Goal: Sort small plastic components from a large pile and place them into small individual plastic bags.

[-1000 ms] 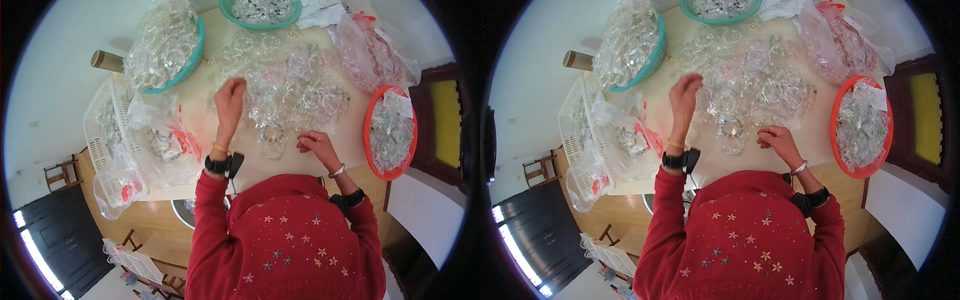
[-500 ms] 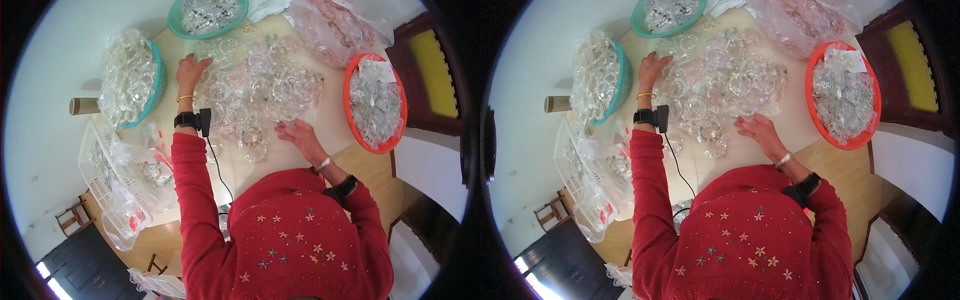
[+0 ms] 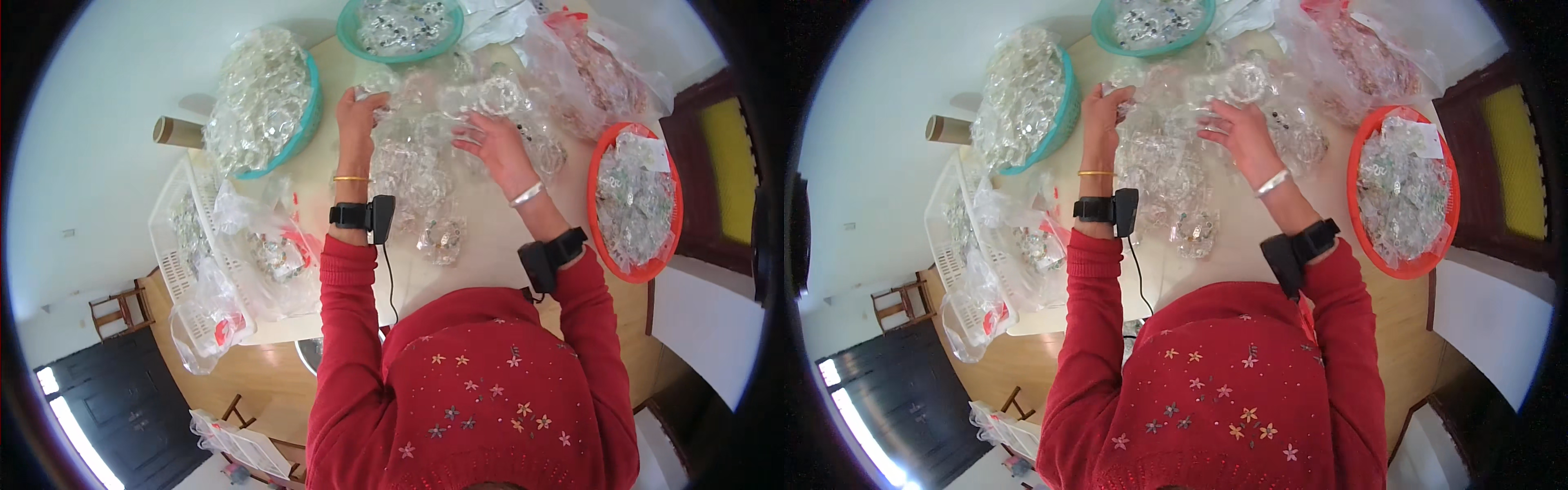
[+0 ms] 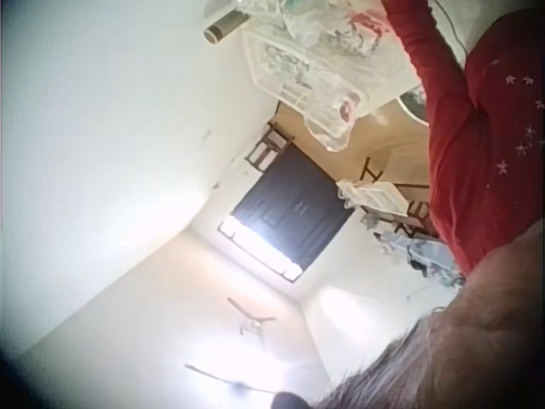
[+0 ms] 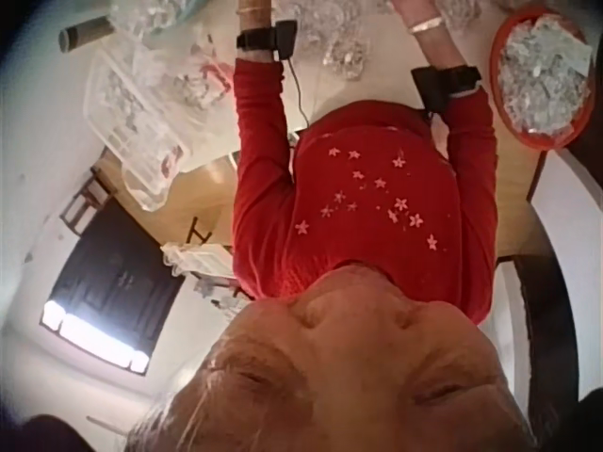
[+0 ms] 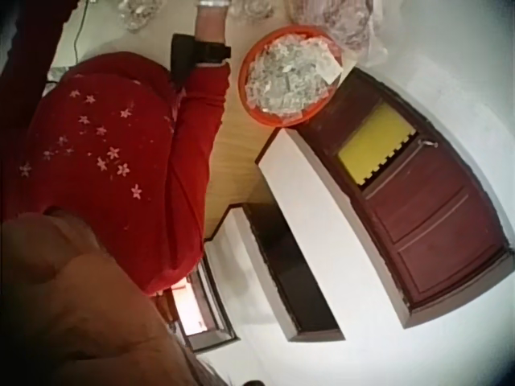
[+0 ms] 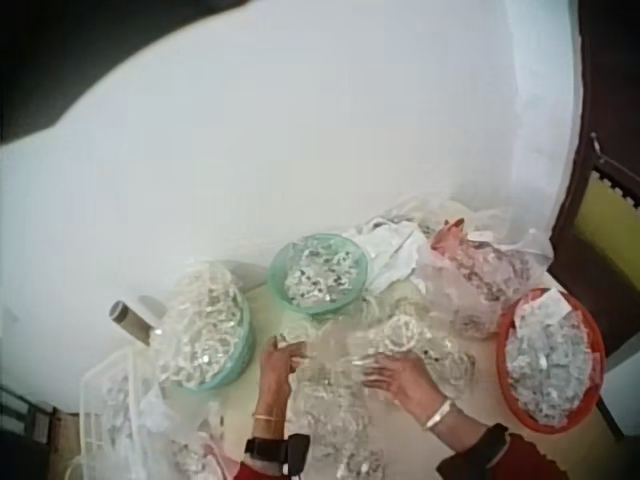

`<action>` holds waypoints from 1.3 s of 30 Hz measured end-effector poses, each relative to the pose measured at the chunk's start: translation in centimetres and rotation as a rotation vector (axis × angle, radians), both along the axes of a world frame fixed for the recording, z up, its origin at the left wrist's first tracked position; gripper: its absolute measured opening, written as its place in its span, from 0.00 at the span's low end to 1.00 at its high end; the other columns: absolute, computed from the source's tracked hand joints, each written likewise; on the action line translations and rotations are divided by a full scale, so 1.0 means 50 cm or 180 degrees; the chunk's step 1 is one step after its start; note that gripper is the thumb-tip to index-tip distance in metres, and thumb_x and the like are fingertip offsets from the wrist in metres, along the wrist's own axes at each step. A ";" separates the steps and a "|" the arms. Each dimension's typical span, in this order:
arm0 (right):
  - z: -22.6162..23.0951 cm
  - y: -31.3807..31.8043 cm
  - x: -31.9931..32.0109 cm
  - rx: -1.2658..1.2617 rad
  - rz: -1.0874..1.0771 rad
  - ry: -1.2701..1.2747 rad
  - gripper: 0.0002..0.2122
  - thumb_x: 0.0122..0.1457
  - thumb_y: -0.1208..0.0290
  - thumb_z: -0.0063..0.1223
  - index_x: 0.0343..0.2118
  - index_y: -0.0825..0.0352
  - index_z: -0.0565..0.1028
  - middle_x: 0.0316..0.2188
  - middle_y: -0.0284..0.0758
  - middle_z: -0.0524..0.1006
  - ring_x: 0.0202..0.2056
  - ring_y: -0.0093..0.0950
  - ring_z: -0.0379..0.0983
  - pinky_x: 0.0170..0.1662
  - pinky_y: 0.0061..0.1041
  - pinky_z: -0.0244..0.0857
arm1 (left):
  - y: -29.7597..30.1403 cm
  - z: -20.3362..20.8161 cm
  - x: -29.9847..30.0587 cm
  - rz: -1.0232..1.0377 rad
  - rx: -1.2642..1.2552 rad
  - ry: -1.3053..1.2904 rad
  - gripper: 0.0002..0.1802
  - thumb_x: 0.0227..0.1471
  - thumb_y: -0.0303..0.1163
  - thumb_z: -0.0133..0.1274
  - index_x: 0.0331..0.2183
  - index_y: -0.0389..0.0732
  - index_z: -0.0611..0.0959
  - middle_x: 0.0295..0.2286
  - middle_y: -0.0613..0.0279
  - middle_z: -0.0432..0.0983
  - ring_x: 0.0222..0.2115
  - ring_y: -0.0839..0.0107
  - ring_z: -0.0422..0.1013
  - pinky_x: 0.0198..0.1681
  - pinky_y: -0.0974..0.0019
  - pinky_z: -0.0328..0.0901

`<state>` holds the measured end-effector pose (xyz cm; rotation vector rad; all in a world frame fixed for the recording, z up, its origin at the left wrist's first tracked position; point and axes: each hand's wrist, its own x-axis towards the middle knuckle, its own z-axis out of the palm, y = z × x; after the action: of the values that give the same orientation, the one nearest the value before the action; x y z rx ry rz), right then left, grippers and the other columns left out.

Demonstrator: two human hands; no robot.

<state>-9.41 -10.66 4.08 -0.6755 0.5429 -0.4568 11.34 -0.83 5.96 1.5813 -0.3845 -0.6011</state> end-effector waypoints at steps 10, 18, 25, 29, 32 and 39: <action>-0.009 0.081 -0.141 0.0040 0.0332 0.0527 0.19 0.59 0.71 0.46 0.51 0.72 0.63 0.43 0.45 0.72 0.42 0.37 0.73 0.44 0.32 0.70 | 0.112 0.005 -0.003 0.0035 -0.0281 0.0274 0.10 0.46 0.31 0.56 0.32 0.39 0.77 0.22 0.69 0.72 0.21 0.82 0.65 0.22 0.76 0.56; 0.013 0.097 -0.210 -0.0747 0.0340 0.1144 0.14 0.58 0.72 0.47 0.46 0.71 0.69 0.36 0.40 0.75 0.35 0.30 0.75 0.40 0.27 0.70 | 0.150 0.029 -0.030 -0.0499 0.0383 -0.1450 0.23 0.45 0.30 0.56 0.44 0.32 0.75 0.36 0.51 0.76 0.31 0.71 0.73 0.34 0.71 0.67; -0.041 0.097 -0.260 -0.0708 0.0207 0.1369 0.12 0.58 0.73 0.47 0.44 0.71 0.71 0.33 0.37 0.76 0.30 0.26 0.75 0.36 0.24 0.71 | 0.207 0.051 0.024 0.0261 0.0595 -0.2045 0.21 0.43 0.32 0.55 0.41 0.32 0.77 0.35 0.48 0.76 0.29 0.64 0.74 0.33 0.66 0.67; -0.048 0.092 -0.287 -0.0606 0.0176 0.1406 0.11 0.58 0.73 0.47 0.43 0.71 0.71 0.33 0.37 0.76 0.30 0.26 0.75 0.36 0.24 0.71 | 0.206 0.042 0.037 0.0418 0.0760 -0.2185 0.19 0.43 0.32 0.54 0.39 0.33 0.78 0.33 0.48 0.76 0.28 0.61 0.74 0.33 0.63 0.67; -0.066 0.095 -0.282 -0.0577 0.0266 0.1435 0.11 0.58 0.73 0.47 0.42 0.71 0.71 0.33 0.37 0.76 0.31 0.26 0.75 0.37 0.25 0.72 | 0.206 0.059 0.037 0.0447 0.0777 -0.2274 0.18 0.43 0.32 0.55 0.38 0.34 0.78 0.32 0.48 0.76 0.28 0.59 0.74 0.32 0.61 0.67; -0.115 0.081 -0.321 -0.0434 0.0119 0.1441 0.12 0.58 0.71 0.48 0.44 0.70 0.70 0.32 0.37 0.76 0.31 0.27 0.74 0.37 0.26 0.71 | 0.136 0.138 -0.021 0.0052 0.0327 -0.2796 0.12 0.43 0.31 0.54 0.32 0.35 0.79 0.28 0.50 0.76 0.28 0.57 0.74 0.33 0.57 0.66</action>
<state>-25.45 -6.61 -1.64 -0.9264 0.9298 -0.3062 10.31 5.96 12.87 1.8884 -0.9977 0.1300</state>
